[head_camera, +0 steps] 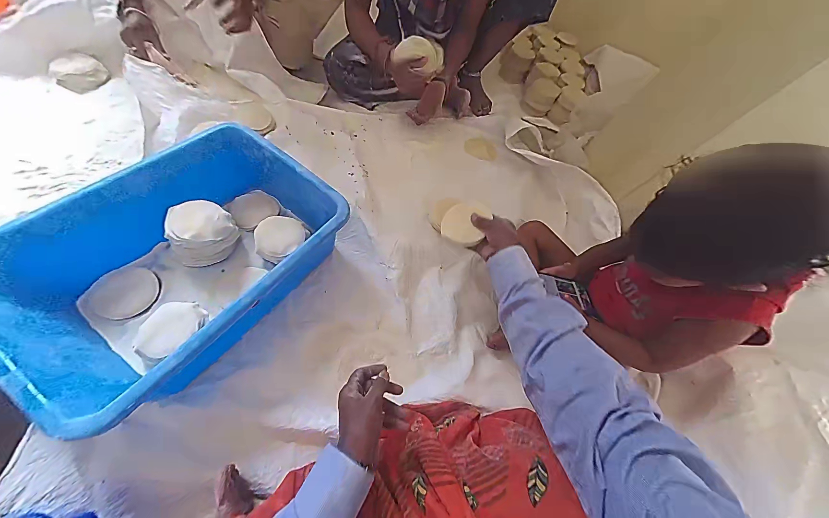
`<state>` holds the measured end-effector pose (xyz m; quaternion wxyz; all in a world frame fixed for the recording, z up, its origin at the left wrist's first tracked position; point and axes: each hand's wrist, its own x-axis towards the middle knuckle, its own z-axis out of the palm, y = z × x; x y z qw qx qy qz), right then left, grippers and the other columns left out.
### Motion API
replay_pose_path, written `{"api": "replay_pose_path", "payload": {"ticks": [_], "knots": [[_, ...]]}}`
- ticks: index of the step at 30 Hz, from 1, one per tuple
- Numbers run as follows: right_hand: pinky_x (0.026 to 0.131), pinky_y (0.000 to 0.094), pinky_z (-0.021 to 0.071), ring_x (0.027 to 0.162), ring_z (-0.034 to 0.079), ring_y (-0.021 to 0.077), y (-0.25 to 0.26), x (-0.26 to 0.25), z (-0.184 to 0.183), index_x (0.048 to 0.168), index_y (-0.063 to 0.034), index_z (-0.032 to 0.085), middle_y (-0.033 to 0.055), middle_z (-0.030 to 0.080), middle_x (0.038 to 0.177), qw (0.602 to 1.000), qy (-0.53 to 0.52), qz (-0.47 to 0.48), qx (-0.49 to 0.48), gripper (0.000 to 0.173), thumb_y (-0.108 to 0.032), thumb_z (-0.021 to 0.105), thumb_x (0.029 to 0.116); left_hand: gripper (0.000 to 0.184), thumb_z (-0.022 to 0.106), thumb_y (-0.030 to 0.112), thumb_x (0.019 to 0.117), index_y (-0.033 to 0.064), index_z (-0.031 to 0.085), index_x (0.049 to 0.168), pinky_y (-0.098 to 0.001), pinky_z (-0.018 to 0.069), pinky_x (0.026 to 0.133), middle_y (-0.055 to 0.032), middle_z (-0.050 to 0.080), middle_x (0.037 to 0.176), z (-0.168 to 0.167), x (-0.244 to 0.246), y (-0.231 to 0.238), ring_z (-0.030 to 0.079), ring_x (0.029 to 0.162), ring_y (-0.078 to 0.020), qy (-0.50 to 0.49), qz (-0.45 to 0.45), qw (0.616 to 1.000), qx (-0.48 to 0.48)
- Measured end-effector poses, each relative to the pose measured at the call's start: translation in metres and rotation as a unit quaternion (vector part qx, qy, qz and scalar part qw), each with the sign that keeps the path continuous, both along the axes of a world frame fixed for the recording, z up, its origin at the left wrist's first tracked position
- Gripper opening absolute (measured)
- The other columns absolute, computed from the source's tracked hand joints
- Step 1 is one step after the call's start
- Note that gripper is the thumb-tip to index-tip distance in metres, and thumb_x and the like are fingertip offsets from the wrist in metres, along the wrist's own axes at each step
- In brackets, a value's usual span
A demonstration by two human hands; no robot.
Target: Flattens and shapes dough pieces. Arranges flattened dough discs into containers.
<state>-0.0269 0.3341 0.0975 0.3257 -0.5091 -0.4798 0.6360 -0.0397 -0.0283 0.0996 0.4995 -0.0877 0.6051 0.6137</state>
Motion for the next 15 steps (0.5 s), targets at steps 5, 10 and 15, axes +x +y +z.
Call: {"api": "replay_pose_path", "payload": {"ticks": [5,10,15], "knots": [[0.089,0.05,0.0603,0.115,0.065,0.0318,0.065,-0.059,-0.013,0.14,-0.0045,0.054,0.0198,0.06,0.133,0.995,0.053,-0.078,0.012,0.044,-0.011,0.067,0.0987,0.025,0.043,0.006,0.1087,-0.0049,0.05,0.13,-0.0334,0.0576,0.042,-0.016,0.069,0.08,-0.003,-0.004,0.009,0.066,0.048,-0.0221,-0.025,0.018,1.0,-0.003],[0.098,0.0487,0.0566,0.124,0.061,0.0295,0.094,-0.067,-0.073,0.136,-0.002,0.056,0.019,0.058,0.137,0.994,-0.002,-0.108,-0.013,0.048,-0.016,0.074,0.0941,0.024,0.041,0.005,0.1084,-0.0042,0.051,0.128,-0.0331,0.0581,0.041,-0.0148,0.07,0.08,-0.01,-0.004,0.012,0.067,0.048,-0.0215,-0.035,0.03,0.999,-0.012],[0.092,0.051,0.0601,0.123,0.061,0.0327,0.09,-0.06,-0.061,0.137,-0.0041,0.054,0.0201,0.056,0.139,0.992,0.047,-0.103,-0.059,0.044,-0.013,0.07,0.0969,0.025,0.041,0.005,0.1079,-0.0047,0.051,0.13,-0.0331,0.058,0.041,-0.0158,0.07,0.082,-0.011,-0.003,0.011,0.067,0.048,-0.0218,-0.026,0.026,0.999,-0.023]]}}
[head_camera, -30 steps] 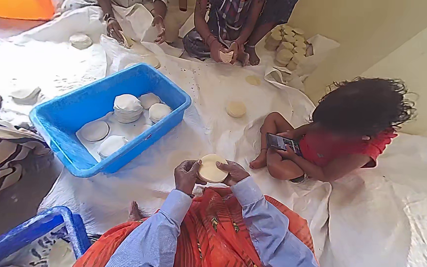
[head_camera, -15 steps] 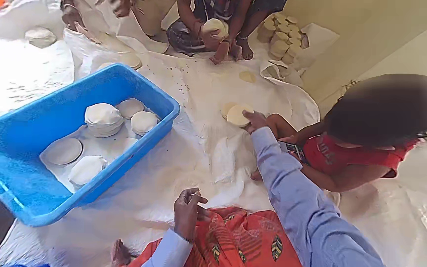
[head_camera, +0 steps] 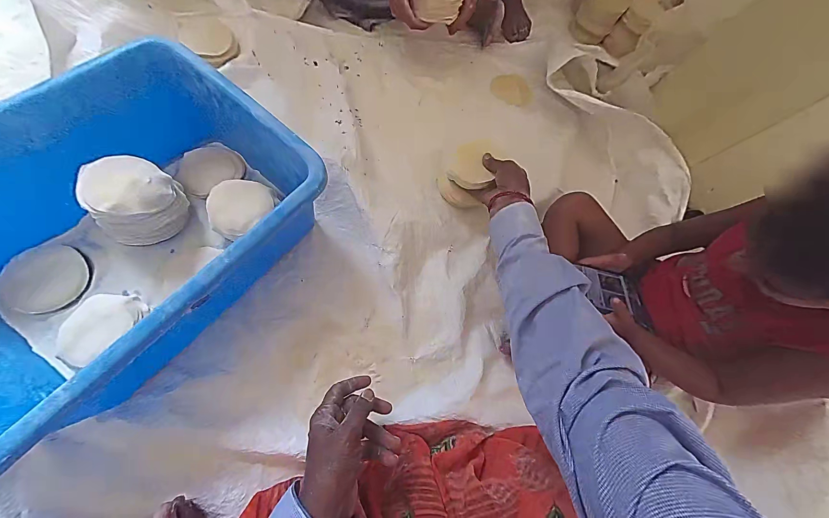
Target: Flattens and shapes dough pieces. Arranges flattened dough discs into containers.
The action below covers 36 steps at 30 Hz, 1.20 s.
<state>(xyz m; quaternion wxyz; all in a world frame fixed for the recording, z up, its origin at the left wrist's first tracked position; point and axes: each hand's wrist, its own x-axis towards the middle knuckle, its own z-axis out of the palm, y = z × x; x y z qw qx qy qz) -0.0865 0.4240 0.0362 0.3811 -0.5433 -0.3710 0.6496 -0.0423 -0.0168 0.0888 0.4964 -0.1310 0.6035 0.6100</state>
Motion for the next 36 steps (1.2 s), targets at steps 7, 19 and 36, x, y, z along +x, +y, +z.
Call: {"api": "replay_pose_path", "payload": {"ticks": [7,19,36], "knots": [[0.094,0.0503,0.0581,0.121,0.062,0.0304,0.011,-0.002,-0.009,0.135,-0.0012,0.057,0.0197,0.06,0.134,0.99,-0.121,0.022,0.065,0.05,-0.013,0.076,0.0901,0.027,0.042,0.004,0.1074,-0.0033,0.048,0.133,-0.0328,0.0575,0.04,-0.0157,0.07,0.081,0.002,0.0,-0.002,0.067,0.048,-0.0218,0.003,0.01,1.0,0.005],[0.109,0.0482,0.0438,0.131,0.057,0.0312,-0.007,0.002,0.022,0.127,0.0001,0.067,0.0195,0.063,0.136,0.89,-0.418,0.091,0.156,0.047,-0.027,0.079,0.09,0.028,0.041,0.003,0.1074,-0.0027,0.045,0.135,-0.0324,0.0574,0.041,-0.0143,0.07,0.079,0.006,0.0,-0.001,0.066,0.047,-0.0213,0.0,0.009,1.0,0.017],[0.101,0.0724,0.0443,0.148,0.034,0.0449,-0.081,0.01,0.047,0.161,-0.0182,0.022,0.0199,0.022,0.166,0.987,0.082,-0.102,-0.094,0.066,-0.053,0.039,0.1081,0.029,0.044,0.002,0.1069,-0.0038,0.045,0.135,-0.0337,0.0578,0.041,-0.0156,0.069,0.08,0.014,0.0,-0.003,0.066,0.047,-0.0221,-0.006,0.029,0.999,0.025]]}}
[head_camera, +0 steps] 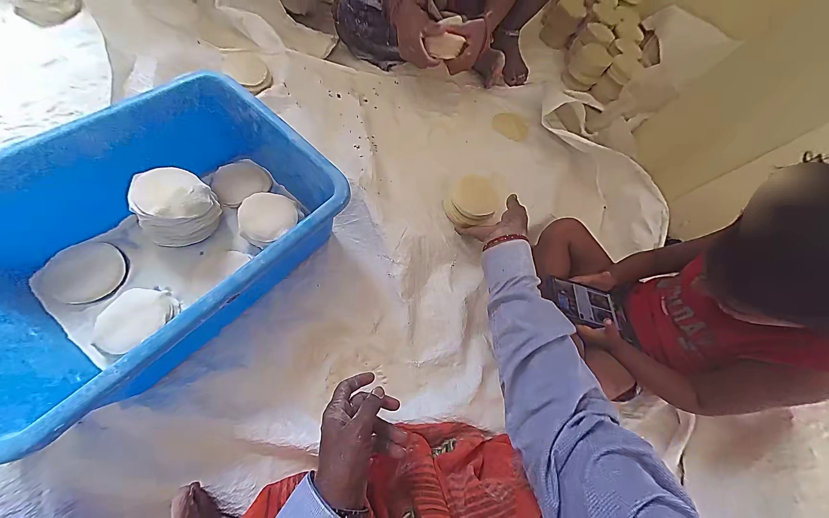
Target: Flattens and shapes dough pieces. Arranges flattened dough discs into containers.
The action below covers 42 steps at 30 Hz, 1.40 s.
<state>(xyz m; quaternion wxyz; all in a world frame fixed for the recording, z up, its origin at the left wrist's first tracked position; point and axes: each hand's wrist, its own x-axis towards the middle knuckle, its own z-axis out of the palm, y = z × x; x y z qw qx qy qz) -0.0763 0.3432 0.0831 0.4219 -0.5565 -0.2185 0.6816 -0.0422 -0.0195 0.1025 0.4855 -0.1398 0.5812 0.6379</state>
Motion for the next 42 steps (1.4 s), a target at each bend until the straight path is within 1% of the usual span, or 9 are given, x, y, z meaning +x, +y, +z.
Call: {"api": "replay_pose_path", "payload": {"ticks": [10,14,20,23,25,29,33,38,42], "knots": [[0.104,0.0656,0.0458,0.146,0.038,0.0394,0.005,-0.021,0.01,0.162,-0.0106,0.019,0.0209,0.027,0.164,0.994,-0.091,0.038,0.037,0.068,-0.051,0.035,0.1097,0.029,0.044,0.002,0.107,-0.0034,0.045,0.135,-0.0333,0.0574,0.041,-0.0154,0.069,0.081,0.002,-0.003,-0.001,0.066,0.047,-0.0221,-0.024,0.003,1.0,0.013],[0.11,0.0556,0.0456,0.15,0.036,0.0334,0.007,-0.021,0.014,0.163,-0.0076,0.019,0.0192,0.027,0.165,0.971,-0.19,0.109,0.098,0.059,-0.034,0.036,0.113,0.029,0.044,0.004,0.1075,-0.0033,0.045,0.136,-0.033,0.0578,0.042,-0.0157,0.069,0.081,0.003,-0.003,-0.001,0.066,0.048,-0.022,-0.025,0.001,1.0,0.015],[0.1,0.0697,0.0479,0.145,0.039,0.0438,-0.008,-0.005,0.006,0.162,-0.0149,0.02,0.0222,0.027,0.164,0.995,-0.058,0.056,0.066,0.066,-0.051,0.037,0.1092,0.029,0.045,0.004,0.1073,-0.0033,0.046,0.135,-0.0331,0.0577,0.042,-0.0154,0.069,0.082,0.006,-0.005,-0.001,0.066,0.048,-0.022,-0.027,0.003,1.0,0.005],[0.108,0.0581,0.0477,0.143,0.044,0.0375,-0.053,0.036,0.011,0.161,-0.0124,0.023,0.021,0.034,0.161,0.987,-0.035,0.148,0.057,0.065,-0.047,0.042,0.1089,0.033,0.046,0.008,0.1078,-0.0035,0.045,0.138,-0.031,0.0564,0.047,-0.0149,0.069,0.086,0.01,-0.007,0.003,0.065,0.051,-0.0187,-0.01,-0.037,0.999,0.004],[0.105,0.0383,0.0509,0.13,0.059,0.0254,-0.096,0.07,0.002,0.156,-0.0032,0.03,0.0184,0.051,0.149,0.947,-0.059,0.312,0.04,0.059,-0.044,0.028,0.1125,0.034,0.047,0.01,0.1079,-0.0046,0.046,0.139,-0.0321,0.0552,0.054,-0.0158,0.068,0.091,0.012,-0.005,-0.003,0.063,0.059,-0.0174,0.011,-0.068,0.998,0.005],[0.088,0.0385,0.0605,0.107,0.072,0.0219,-0.19,0.12,-0.007,0.143,-0.0003,0.048,0.0139,0.068,0.128,0.772,-0.196,0.59,0.131,0.042,-0.027,0.043,0.1106,0.034,0.052,0.007,0.1051,-0.0096,0.052,0.136,-0.0466,0.0561,0.092,-0.0287,0.064,0.12,0.011,-0.01,-0.017,0.068,0.103,-0.0331,0.187,-0.124,0.974,0.003],[0.104,0.0668,0.0419,0.135,0.05,0.0499,-0.25,0.175,-0.015,0.14,0.006,0.056,0.0342,0.052,0.145,0.502,-0.346,0.671,0.421,0.053,-0.024,0.067,0.0971,0.038,0.056,0.013,0.1038,-0.0009,0.058,0.139,-0.0526,0.0439,0.109,-0.0228,0.068,0.124,0.035,-0.013,-0.057,0.061,0.123,-0.0363,0.429,-0.195,0.881,-0.043],[0.105,0.0612,0.0445,0.122,0.06,0.0478,-0.272,0.207,-0.026,0.132,0.0042,0.063,0.034,0.06,0.134,0.527,-0.356,0.63,0.447,0.041,-0.017,0.066,0.097,0.028,0.065,0.006,0.097,-0.0029,0.07,0.123,-0.0445,0.0429,0.113,-0.019,0.071,0.123,0.08,0.023,-0.175,0.062,0.124,-0.0315,0.589,-0.042,0.803,-0.081],[0.106,0.0553,0.0461,0.124,0.059,0.0443,-0.264,0.213,-0.033,0.137,0.0035,0.059,0.0341,0.059,0.135,0.56,-0.373,0.595,0.439,0.044,-0.02,0.062,0.0999,0.024,0.067,0.004,0.0927,-0.0032,0.072,0.114,-0.0461,0.0496,0.107,-0.0202,0.07,0.12,0.061,0.028,-0.322,0.064,0.119,-0.0321,0.619,0.114,0.743,-0.227]]}}
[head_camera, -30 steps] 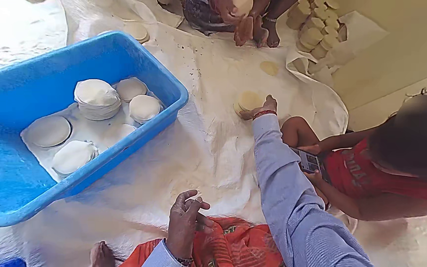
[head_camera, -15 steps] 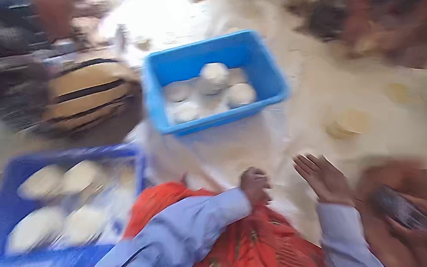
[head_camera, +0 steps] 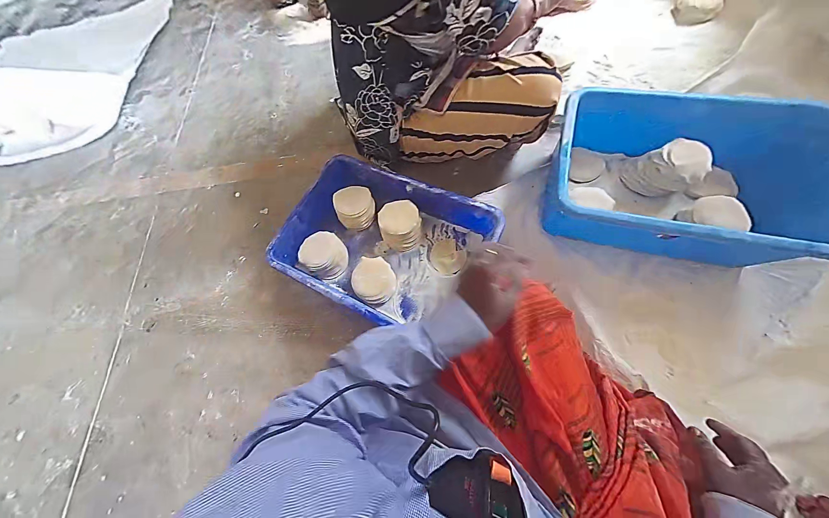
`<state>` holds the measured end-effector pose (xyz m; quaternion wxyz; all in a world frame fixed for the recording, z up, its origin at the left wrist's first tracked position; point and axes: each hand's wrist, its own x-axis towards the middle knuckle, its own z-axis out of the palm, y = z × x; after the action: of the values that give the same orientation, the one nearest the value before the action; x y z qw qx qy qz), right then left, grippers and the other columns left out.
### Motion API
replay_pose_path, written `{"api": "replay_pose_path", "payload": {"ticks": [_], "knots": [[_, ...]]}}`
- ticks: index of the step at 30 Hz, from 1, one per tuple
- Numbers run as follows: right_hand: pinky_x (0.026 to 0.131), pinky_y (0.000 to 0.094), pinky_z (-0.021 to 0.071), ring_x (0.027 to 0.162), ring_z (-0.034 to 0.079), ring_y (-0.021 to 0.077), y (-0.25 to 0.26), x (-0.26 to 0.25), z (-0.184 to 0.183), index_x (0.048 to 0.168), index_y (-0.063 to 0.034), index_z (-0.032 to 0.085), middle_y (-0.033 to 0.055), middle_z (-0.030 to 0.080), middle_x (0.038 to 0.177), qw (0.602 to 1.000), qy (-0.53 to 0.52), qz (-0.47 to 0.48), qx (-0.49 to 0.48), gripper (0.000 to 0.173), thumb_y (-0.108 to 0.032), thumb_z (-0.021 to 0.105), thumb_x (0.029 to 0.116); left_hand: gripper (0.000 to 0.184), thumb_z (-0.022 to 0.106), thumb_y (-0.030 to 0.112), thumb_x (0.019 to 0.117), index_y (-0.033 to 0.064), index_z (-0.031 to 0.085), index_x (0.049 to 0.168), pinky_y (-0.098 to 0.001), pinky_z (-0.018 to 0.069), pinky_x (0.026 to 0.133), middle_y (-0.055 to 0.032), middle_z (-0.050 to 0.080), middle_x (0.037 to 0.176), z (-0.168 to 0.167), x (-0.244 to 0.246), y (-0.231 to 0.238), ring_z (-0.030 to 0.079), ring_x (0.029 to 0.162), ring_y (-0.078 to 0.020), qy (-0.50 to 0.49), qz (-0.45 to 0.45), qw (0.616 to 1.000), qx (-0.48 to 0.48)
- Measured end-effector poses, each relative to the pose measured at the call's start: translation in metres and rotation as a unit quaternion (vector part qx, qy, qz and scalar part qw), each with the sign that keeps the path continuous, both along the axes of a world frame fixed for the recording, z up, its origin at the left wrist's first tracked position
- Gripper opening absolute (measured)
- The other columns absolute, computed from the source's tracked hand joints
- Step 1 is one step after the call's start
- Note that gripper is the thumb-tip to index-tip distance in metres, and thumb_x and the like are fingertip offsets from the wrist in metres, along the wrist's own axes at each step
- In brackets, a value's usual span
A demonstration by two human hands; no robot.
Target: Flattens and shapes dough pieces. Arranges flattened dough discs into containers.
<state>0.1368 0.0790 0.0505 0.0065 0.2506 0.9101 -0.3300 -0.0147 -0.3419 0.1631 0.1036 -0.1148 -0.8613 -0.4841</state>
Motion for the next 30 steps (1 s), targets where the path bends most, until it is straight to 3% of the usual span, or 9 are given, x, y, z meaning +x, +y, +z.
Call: {"api": "replay_pose_path", "payload": {"ticks": [2,4,6,8,12,17,21,24,30], "knots": [[0.108,0.0508,0.0456,0.126,0.059,0.0425,-0.011,0.001,0.009,0.139,0.0048,0.057,0.0339,0.058,0.137,1.0,0.007,-0.027,0.004,0.046,-0.02,0.062,0.101,0.03,0.066,0.005,0.0945,-0.0061,0.067,0.123,-0.049,0.0484,0.108,-0.0244,0.068,0.124,-0.016,-0.005,-0.084,0.064,0.121,-0.0363,-0.078,0.105,0.99,-0.051],[0.109,0.0486,0.0461,0.127,0.059,0.0406,-0.021,0.003,0.014,0.14,0.0038,0.057,0.0322,0.057,0.14,0.999,0.004,-0.041,0.012,0.045,-0.019,0.062,0.1018,0.035,0.063,0.009,0.0982,-0.0047,0.062,0.131,-0.0524,0.0439,0.112,-0.025,0.064,0.13,-0.031,-0.008,-0.161,0.059,0.127,-0.0381,-0.234,0.187,0.947,-0.115],[0.108,0.0523,0.0452,0.126,0.059,0.0432,-0.023,0.005,0.013,0.14,0.0033,0.057,0.0329,0.057,0.14,0.999,-0.005,-0.036,0.034,0.045,-0.019,0.061,0.1016,0.034,0.061,0.013,0.0999,-0.0032,0.062,0.13,-0.0578,0.0433,0.11,-0.0259,0.064,0.13,-0.052,-0.007,-0.218,0.059,0.126,-0.0402,-0.342,0.229,0.901,-0.14],[0.109,0.0551,0.0438,0.126,0.059,0.0455,-0.026,0.006,0.013,0.14,0.0028,0.058,0.0335,0.056,0.14,0.998,-0.016,-0.031,0.051,0.044,-0.019,0.061,0.1018,0.032,0.057,0.012,0.1021,-0.0016,0.063,0.131,-0.0563,0.0427,0.111,-0.0246,0.064,0.131,-0.069,-0.004,-0.249,0.059,0.127,-0.039,-0.366,0.205,0.895,-0.15],[0.108,0.0585,0.0426,0.126,0.058,0.0484,-0.023,0.006,0.01,0.139,0.0028,0.059,0.0334,0.057,0.139,0.996,-0.04,-0.014,0.079,0.042,-0.018,0.06,0.1025,0.038,0.046,0.011,0.1084,-0.0034,0.053,0.142,-0.0499,0.0338,0.12,-0.0256,0.055,0.144,-0.086,-0.015,-0.249,0.05,0.139,-0.0379,-0.317,0.071,0.921,-0.215],[0.107,0.0588,0.0427,0.123,0.061,0.0474,-0.024,0.009,0.01,0.138,0.0023,0.06,0.032,0.059,0.138,0.994,-0.063,-0.011,0.085,0.04,-0.017,0.062,0.1024,0.04,0.039,0.012,0.1105,-0.0032,0.05,0.147,-0.0518,0.0281,0.122,-0.0252,0.05,0.151,-0.116,-0.057,-0.245,0.044,0.144,-0.0387,-0.356,0.026,0.902,-0.241],[0.109,0.0582,0.042,0.125,0.059,0.0476,-0.024,0.013,0.011,0.139,0.0031,0.058,0.0328,0.058,0.139,0.994,-0.066,-0.016,0.081,0.042,-0.019,0.061,0.1027,0.035,0.057,0.018,0.1046,-0.0039,0.063,0.131,-0.0543,0.0373,0.116,-0.0269,0.06,0.136,-0.1,-0.041,-0.232,0.054,0.133,-0.0404,-0.324,0.034,0.905,-0.272],[0.108,0.0593,0.0412,0.124,0.059,0.048,-0.026,0.013,0.013,0.139,0.0022,0.059,0.0337,0.058,0.137,0.994,-0.069,-0.01,0.084,0.042,-0.021,0.06,0.1035,0.031,0.066,0.021,0.0992,-0.006,0.069,0.114,-0.0573,0.0435,0.109,-0.0288,0.065,0.122,-0.101,-0.014,-0.229,0.061,0.121,-0.0428,-0.295,-0.066,0.901,-0.31],[0.108,0.0605,0.0402,0.123,0.059,0.0482,-0.027,0.007,0.013,0.139,0.0006,0.059,0.033,0.06,0.136,0.992,-0.088,-0.002,0.09,0.04,-0.02,0.057,0.1044,0.031,0.069,0.014,0.0956,-0.0075,0.066,0.117,-0.0587,0.0432,0.108,-0.031,0.061,0.127,-0.102,-0.014,-0.224,0.057,0.124,-0.0451,-0.338,-0.082,0.869,-0.352]]}}
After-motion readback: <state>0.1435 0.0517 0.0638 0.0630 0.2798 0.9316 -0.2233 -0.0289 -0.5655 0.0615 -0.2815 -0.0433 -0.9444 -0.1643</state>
